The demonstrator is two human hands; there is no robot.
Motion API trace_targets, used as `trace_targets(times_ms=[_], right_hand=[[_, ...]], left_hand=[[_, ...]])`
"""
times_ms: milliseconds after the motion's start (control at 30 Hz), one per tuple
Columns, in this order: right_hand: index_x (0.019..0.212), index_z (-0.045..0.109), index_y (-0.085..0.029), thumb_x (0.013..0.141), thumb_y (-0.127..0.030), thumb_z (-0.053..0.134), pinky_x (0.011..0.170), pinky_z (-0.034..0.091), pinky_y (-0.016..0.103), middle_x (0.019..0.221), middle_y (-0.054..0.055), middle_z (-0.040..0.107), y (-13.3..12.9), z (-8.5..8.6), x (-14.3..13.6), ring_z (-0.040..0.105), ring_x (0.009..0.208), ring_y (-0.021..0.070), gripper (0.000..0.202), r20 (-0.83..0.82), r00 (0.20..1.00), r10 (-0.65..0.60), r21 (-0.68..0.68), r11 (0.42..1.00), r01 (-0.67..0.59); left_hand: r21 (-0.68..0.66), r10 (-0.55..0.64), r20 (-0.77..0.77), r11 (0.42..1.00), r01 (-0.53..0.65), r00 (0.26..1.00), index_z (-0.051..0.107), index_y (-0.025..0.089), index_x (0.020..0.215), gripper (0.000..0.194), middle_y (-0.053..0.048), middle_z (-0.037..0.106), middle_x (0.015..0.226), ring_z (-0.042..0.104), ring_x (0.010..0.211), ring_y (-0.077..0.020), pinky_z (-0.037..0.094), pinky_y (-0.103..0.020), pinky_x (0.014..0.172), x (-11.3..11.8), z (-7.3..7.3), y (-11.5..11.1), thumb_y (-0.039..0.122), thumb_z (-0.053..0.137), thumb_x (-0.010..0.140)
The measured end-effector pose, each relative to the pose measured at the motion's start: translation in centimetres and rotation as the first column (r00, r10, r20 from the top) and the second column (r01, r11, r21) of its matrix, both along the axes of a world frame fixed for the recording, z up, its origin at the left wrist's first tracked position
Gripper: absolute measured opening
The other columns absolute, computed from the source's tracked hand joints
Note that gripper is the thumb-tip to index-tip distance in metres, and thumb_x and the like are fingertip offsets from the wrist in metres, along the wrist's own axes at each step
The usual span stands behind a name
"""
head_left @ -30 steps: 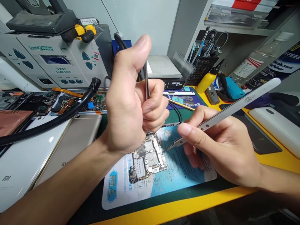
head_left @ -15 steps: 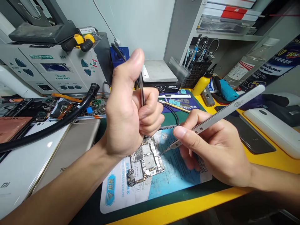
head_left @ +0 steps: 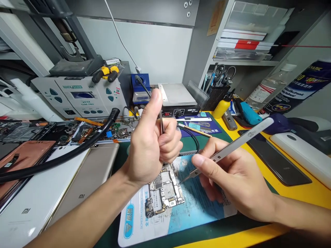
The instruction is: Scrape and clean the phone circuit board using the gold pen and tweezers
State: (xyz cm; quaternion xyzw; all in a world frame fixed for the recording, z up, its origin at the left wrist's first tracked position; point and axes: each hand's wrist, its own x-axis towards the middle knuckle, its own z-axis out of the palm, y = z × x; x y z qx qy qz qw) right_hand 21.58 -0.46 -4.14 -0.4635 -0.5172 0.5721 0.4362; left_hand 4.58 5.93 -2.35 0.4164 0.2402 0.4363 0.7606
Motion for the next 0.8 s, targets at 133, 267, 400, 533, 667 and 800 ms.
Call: trace_targets(times_ms=[133, 267, 400, 533, 667, 800], right_hand=[[0.075, 0.052, -0.023, 0.088, -0.040, 0.087, 0.035, 0.030, 0.018, 0.046, -0.005, 0.060, 0.10, -0.02, -0.06, 0.046, 0.035, 0.0091, 0.041, 0.017, 1.000, 0.022, 0.003, 1.000, -0.022], [0.075, 0.051, -0.023, 0.090, -0.042, 0.084, 0.035, 0.029, 0.018, 0.045, -0.004, 0.060, 0.14, -0.19, -0.01, 0.045, 0.036, 0.0087, 0.041, 0.025, 0.999, 0.029, 0.024, 0.999, -0.030], [0.076, 0.053, -0.023, 0.090, -0.038, 0.086, 0.036, 0.030, 0.017, 0.046, -0.005, 0.061, 0.14, -0.29, 0.11, 0.048, 0.036, 0.0088, 0.039, -0.005, 1.000, 0.028, 0.027, 0.999, -0.028], [0.075, 0.055, -0.022, 0.087, -0.032, 0.089, 0.036, 0.032, 0.016, 0.047, -0.005, 0.063, 0.06, -0.29, 0.15, 0.051, 0.036, 0.0095, 0.037, -0.037, 0.999, 0.012, 0.023, 1.000, -0.011], [0.074, 0.056, -0.022, 0.084, -0.029, 0.091, 0.034, 0.034, 0.015, 0.050, -0.004, 0.065, -0.03, -0.30, 0.09, 0.053, 0.036, 0.0092, 0.037, -0.016, 1.000, -0.004, 0.014, 1.000, 0.004], [0.072, 0.057, -0.021, 0.083, -0.029, 0.092, 0.034, 0.039, 0.014, 0.051, -0.005, 0.064, -0.04, -0.22, 0.00, 0.056, 0.036, 0.0090, 0.037, 0.013, 1.000, -0.009, 0.023, 1.000, 0.009]], left_hand=[[0.008, -0.028, 0.023, 1.000, 0.028, 0.999, 0.024, 0.022, 0.051, 0.076, 0.006, 0.011, 0.047, 0.012, 0.041, -0.0060, 0.010, -0.029, 0.044, -0.32, -0.10, 0.03, 0.083, 0.033, 0.094], [-0.004, -0.031, 0.007, 0.999, 0.031, 0.999, 0.025, 0.022, 0.051, 0.072, 0.006, 0.012, 0.048, 0.011, 0.043, -0.0076, 0.011, -0.030, 0.046, -0.47, 0.20, -0.20, 0.076, 0.021, 0.099], [-0.010, -0.025, 0.003, 1.000, 0.025, 1.000, 0.026, 0.022, 0.051, 0.069, 0.005, 0.013, 0.048, 0.011, 0.043, -0.0083, 0.011, -0.031, 0.047, -0.38, 0.32, -0.31, 0.066, 0.016, 0.103], [0.003, -0.026, 0.018, 1.000, 0.026, 0.999, 0.025, 0.022, 0.049, 0.070, 0.005, 0.011, 0.047, 0.011, 0.041, -0.0071, 0.011, -0.031, 0.045, -0.29, 0.07, -0.11, 0.071, 0.028, 0.099], [0.032, -0.033, 0.003, 0.999, 0.032, 0.999, 0.024, 0.022, 0.049, 0.074, 0.005, 0.011, 0.046, 0.013, 0.040, -0.0068, 0.011, -0.030, 0.044, -0.39, -0.05, 0.00, 0.079, 0.031, 0.096], [0.031, -0.020, -0.061, 0.999, 0.022, 0.998, 0.024, 0.022, 0.048, 0.072, 0.004, 0.011, 0.045, 0.014, 0.040, -0.0081, 0.014, -0.030, 0.044, -0.40, 0.30, -0.01, 0.069, 0.019, 0.102]])
